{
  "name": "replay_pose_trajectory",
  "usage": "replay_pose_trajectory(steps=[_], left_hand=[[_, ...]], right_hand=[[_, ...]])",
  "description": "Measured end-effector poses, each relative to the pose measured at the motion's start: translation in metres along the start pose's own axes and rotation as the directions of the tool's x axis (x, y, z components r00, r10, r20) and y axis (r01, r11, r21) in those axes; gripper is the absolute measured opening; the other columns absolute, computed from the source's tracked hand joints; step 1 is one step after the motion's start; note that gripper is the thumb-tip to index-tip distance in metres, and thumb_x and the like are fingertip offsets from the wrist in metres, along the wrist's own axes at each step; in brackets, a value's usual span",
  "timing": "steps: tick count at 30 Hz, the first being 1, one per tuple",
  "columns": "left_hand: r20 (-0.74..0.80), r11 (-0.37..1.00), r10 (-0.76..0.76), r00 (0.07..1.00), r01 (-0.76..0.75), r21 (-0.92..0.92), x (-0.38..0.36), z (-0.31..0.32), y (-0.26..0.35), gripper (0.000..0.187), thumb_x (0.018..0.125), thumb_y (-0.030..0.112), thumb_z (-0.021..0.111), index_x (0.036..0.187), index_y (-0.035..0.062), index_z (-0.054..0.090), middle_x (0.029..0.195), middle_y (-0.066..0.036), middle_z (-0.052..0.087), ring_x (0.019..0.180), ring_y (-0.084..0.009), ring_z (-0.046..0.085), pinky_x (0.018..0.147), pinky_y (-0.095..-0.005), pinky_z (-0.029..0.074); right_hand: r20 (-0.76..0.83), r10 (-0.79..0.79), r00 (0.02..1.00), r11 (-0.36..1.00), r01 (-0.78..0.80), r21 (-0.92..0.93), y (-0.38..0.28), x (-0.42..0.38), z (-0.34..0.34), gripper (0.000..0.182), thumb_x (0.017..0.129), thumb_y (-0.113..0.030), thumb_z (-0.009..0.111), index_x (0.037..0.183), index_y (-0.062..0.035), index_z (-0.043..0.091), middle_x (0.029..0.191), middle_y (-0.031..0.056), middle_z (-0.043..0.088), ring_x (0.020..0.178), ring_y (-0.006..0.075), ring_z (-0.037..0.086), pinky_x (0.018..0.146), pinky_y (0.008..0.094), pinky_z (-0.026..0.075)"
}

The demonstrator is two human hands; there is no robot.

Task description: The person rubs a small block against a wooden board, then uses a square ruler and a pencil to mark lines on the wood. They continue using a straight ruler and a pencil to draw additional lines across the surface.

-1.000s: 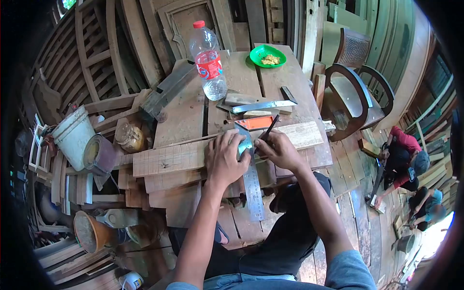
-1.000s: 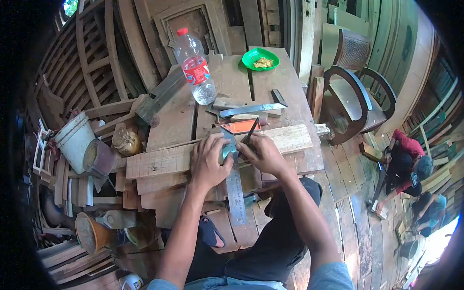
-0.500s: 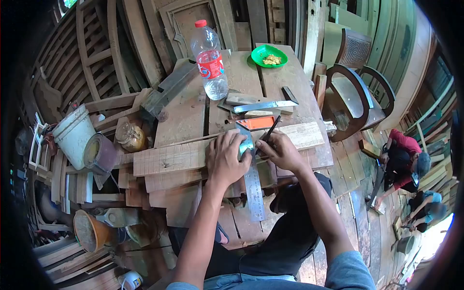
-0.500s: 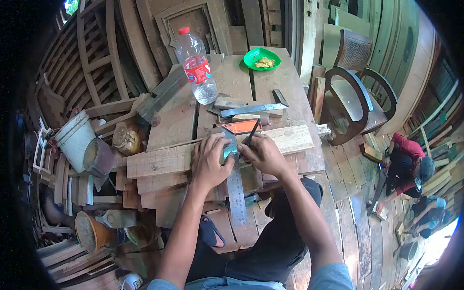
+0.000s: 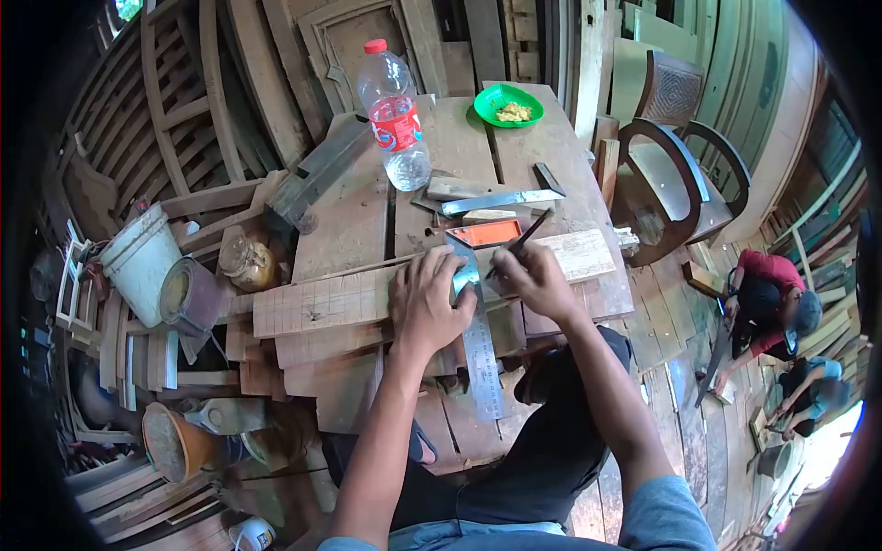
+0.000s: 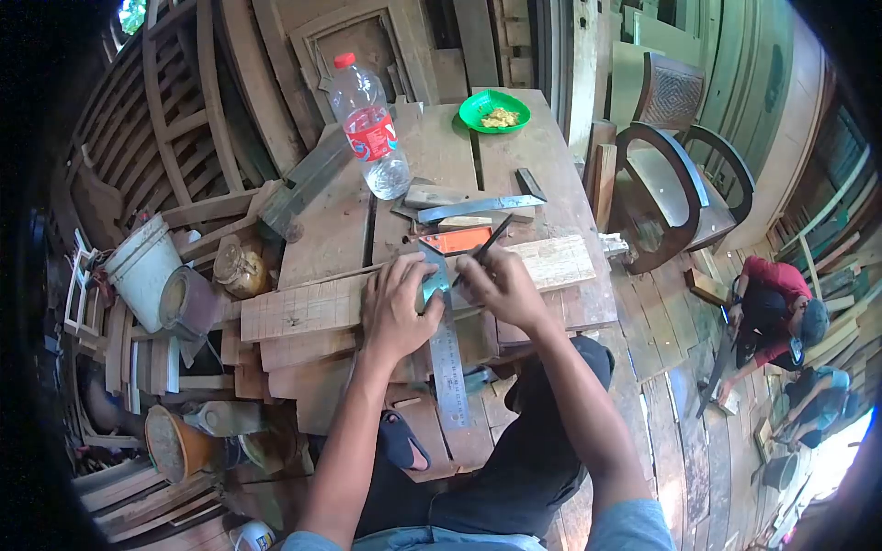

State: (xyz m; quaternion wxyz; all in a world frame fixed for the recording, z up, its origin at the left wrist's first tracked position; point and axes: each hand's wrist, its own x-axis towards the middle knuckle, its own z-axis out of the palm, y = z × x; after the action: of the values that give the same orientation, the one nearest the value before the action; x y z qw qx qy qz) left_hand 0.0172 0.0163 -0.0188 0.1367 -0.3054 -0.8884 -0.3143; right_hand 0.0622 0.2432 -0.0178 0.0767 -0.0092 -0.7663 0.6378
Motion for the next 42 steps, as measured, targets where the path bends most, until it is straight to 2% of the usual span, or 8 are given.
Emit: replay_pose_trajectory(steps=[7, 18, 23, 27, 31, 34, 38, 42], left_hand=[[0.0, 0.998, 0.002, 1.0, -0.002, -0.06, 0.003, -0.002, -0.003, 0.045, 0.092, 0.023, 0.081, 0.135, 0.0121, 0.075, 0.143, -0.013, 0.071, 0.136, -0.0369, 0.067, 0.118, -0.0527, 0.046], [0.182, 0.99, -0.029, 0.983, 0.054, -0.133, 0.07, 0.018, -0.039, 0.083, 0.086, 0.032, 0.089, 0.16, 0.0088, 0.06, 0.147, -0.027, 0.063, 0.142, -0.0457, 0.06, 0.121, -0.0553, 0.049], [0.345, 0.974, -0.085, 0.935, 0.15, -0.168, 0.104, 0.021, -0.045, 0.06, 0.094, 0.041, 0.095, 0.132, -0.0028, 0.08, 0.115, -0.02, 0.085, 0.112, -0.029, 0.082, 0.099, -0.0424, 0.063], [0.362, 0.917, 0.024, 0.932, 0.123, -0.38, 0.127, -0.004, -0.039, 0.043, 0.098, 0.031, 0.095, 0.119, -0.0008, 0.076, 0.105, -0.008, 0.077, 0.103, -0.0119, 0.07, 0.091, -0.0352, 0.059], [0.417, 0.911, -0.05, 0.908, 0.213, -0.354, 0.134, -0.068, -0.007, 0.051, 0.101, 0.028, 0.092, 0.135, 0.0009, 0.067, 0.116, -0.005, 0.075, 0.111, -0.0131, 0.068, 0.095, -0.0333, 0.058], [0.243, 0.926, 0.04, 0.969, 0.055, -0.373, 0.137, -0.101, -0.022, 0.049, 0.103, 0.027, 0.091, 0.139, 0.0021, 0.068, 0.116, -0.003, 0.075, 0.11, -0.0121, 0.069, 0.094, -0.035, 0.059], [0.2, 0.677, -0.311, 0.929, 0.365, -0.64, 0.119, -0.162, -0.031, 0.047, 0.109, 0.031, 0.081, 0.145, 0.004, 0.069, 0.123, -0.005, 0.079, 0.111, -0.0115, 0.073, 0.1, -0.0363, 0.058], [0.13, 0.26, -0.574, 0.808, 0.33, -0.907, 0.057, -0.198, -0.036, 0.031, 0.112, 0.026, 0.075, 0.135, 0.0049, 0.073, 0.119, -0.007, 0.082, 0.105, -0.0182, 0.077, 0.099, -0.0382, 0.061]], right_hand=[[-0.512, -0.412, 0.754, 0.911, 0.321, -0.26, -0.002, 0.024, -0.006, 0.02, 0.12, -0.017, 0.067, 0.116, 0.0009, 0.075, 0.088, 0.0101, 0.077, 0.081, 0.0148, 0.071, 0.077, 0.0333, 0.056], [-0.472, -0.447, 0.76, 0.878, 0.274, -0.392, 0.007, 0.031, -0.006, 0.02, 0.106, -0.017, 0.081, 0.117, -0.0013, 0.077, 0.097, 0.0179, 0.079, 0.091, 0.0349, 0.074, 0.084, 0.0474, 0.058], [-0.431, -0.437, 0.79, 0.869, 0.245, -0.431, 0.009, 0.031, -0.009, 0.021, 0.105, -0.017, 0.082, 0.117, -0.0014, 0.077, 0.095, 0.0177, 0.077, 0.09, 0.0363, 0.073, 0.083, 0.0479, 0.058], [-0.426, -0.435, 0.793, 0.862, 0.23, -0.452, 0.01, 0.029, -0.009, 0.021, 0.104, -0.017, 0.082, 0.116, -0.0012, 0.078, 0.093, 0.0179, 0.076, 0.09, 0.0367, 0.072, 0.083, 0.0484, 0.057], [-0.457, -0.428, 0.78, 0.878, 0.238, -0.416, 0.01, 0.029, -0.011, 0.02, 0.104, -0.018, 0.082, 0.112, -0.0003, 0.077, 0.092, 0.0193, 0.075, 0.09, 0.039, 0.072, 0.082, 0.0494, 0.057], [-0.474, -0.407, 0.781, 0.886, 0.212, -0.411, 0.007, 0.027, -0.012, 0.02, 0.104, -0.019, 0.082, 0.107, 0.0003, 0.075, 0.09, 0.0209, 0.074, 0.09, 0.04, 0.073, 0.082, 0.0496, 0.057], [-0.484, -0.356, 0.799, 0.911, 0.182, -0.37, 0.007, 0.026, -0.014, 0.02, 0.104, -0.019, 0.083, 0.107, -0.0004, 0.075, 0.09, 0.0206, 0.074, 0.091, 0.0406, 0.073, 0.083, 0.0497, 0.057], [-0.443, -0.461, 0.769, 0.866, 0.282, -0.413, 0.022, 0.03, -0.019, 0.021, 0.104, -0.018, 0.083, 0.113, -0.0009, 0.076, 0.09, 0.0191, 0.073, 0.09, 0.0385, 0.072, 0.083, 0.0482, 0.057]])
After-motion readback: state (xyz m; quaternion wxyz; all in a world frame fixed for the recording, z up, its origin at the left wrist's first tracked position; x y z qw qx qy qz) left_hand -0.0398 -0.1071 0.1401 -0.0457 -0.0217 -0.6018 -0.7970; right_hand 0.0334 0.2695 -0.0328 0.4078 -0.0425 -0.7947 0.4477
